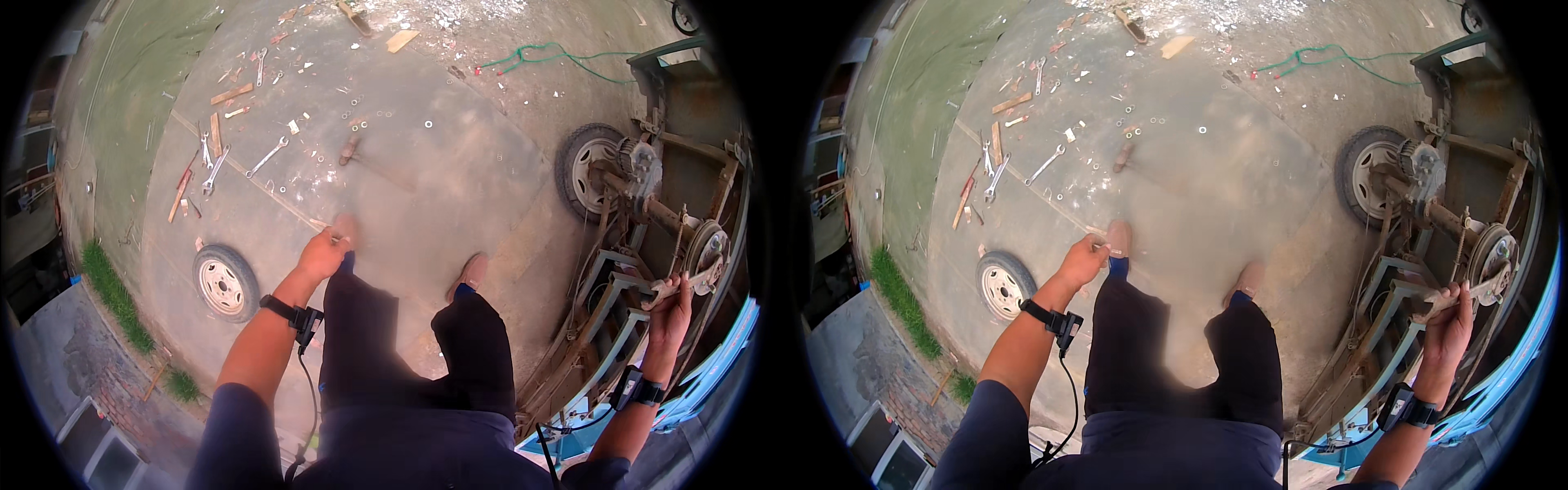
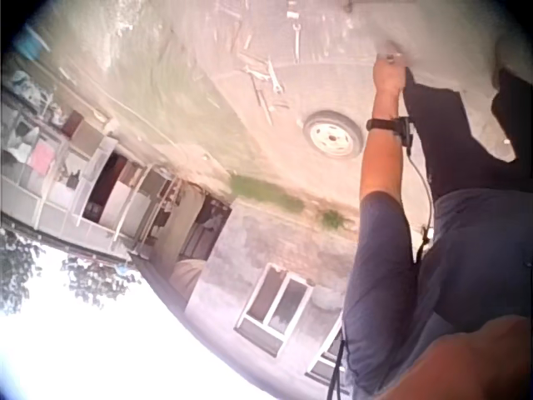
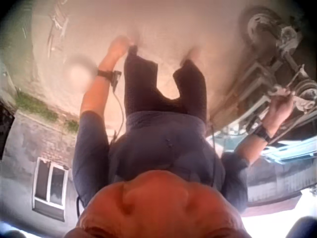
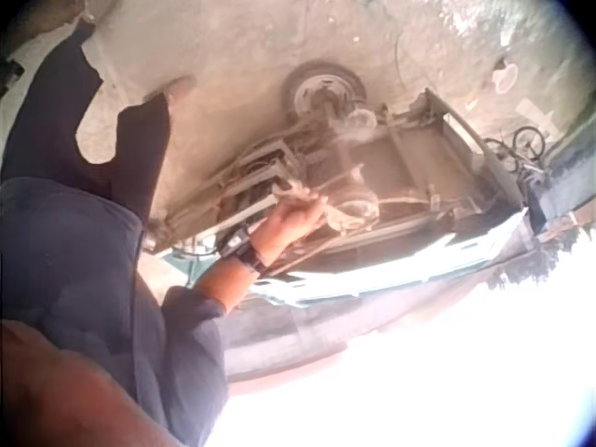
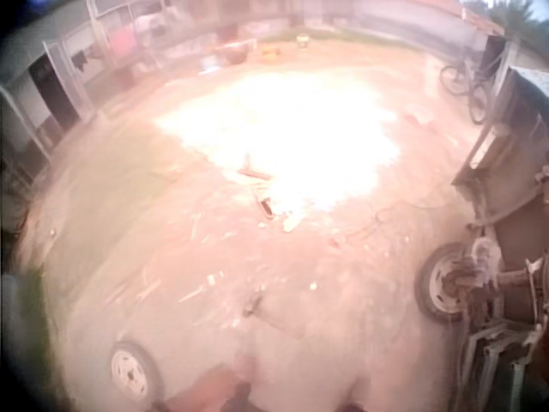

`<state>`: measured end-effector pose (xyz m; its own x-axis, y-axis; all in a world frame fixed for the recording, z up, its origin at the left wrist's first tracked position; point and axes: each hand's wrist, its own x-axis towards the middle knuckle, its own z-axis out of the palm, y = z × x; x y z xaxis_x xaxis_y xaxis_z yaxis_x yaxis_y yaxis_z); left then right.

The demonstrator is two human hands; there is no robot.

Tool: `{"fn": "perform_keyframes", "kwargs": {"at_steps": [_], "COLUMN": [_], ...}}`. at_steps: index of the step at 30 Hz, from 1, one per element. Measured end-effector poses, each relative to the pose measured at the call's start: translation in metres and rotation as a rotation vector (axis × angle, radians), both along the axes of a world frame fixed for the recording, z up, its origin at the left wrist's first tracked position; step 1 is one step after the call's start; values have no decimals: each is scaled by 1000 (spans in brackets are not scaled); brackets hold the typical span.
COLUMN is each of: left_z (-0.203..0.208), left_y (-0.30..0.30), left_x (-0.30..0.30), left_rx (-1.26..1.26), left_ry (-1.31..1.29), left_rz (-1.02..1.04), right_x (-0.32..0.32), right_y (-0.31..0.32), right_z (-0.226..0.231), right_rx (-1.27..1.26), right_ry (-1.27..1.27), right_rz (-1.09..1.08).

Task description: The person removes a wheel from a blue tricycle using a wrench, picks up metal tools and washers from the ground, and then uses a long metal rod to adjust the axle assembly.

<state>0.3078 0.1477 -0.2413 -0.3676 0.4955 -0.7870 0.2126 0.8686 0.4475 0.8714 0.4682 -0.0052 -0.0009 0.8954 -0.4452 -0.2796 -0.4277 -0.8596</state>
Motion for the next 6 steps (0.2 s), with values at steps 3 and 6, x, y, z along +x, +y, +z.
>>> {"fn": "perform_keyframes", "kwargs": {"at_steps": [3, 6], "left_z": [-52, -148], "left_y": [55, 78], "left_x": [-12, -13], "left_rx": [3, -17], "left_ry": [-95, -133], "left_rz": [7, 31], "right_x": [10, 21], "right_y": [-6, -12], "right_z": [10, 1], "right_rx": [32, 39], "right_ry": [4, 66], "right_rz": [4, 37]}}
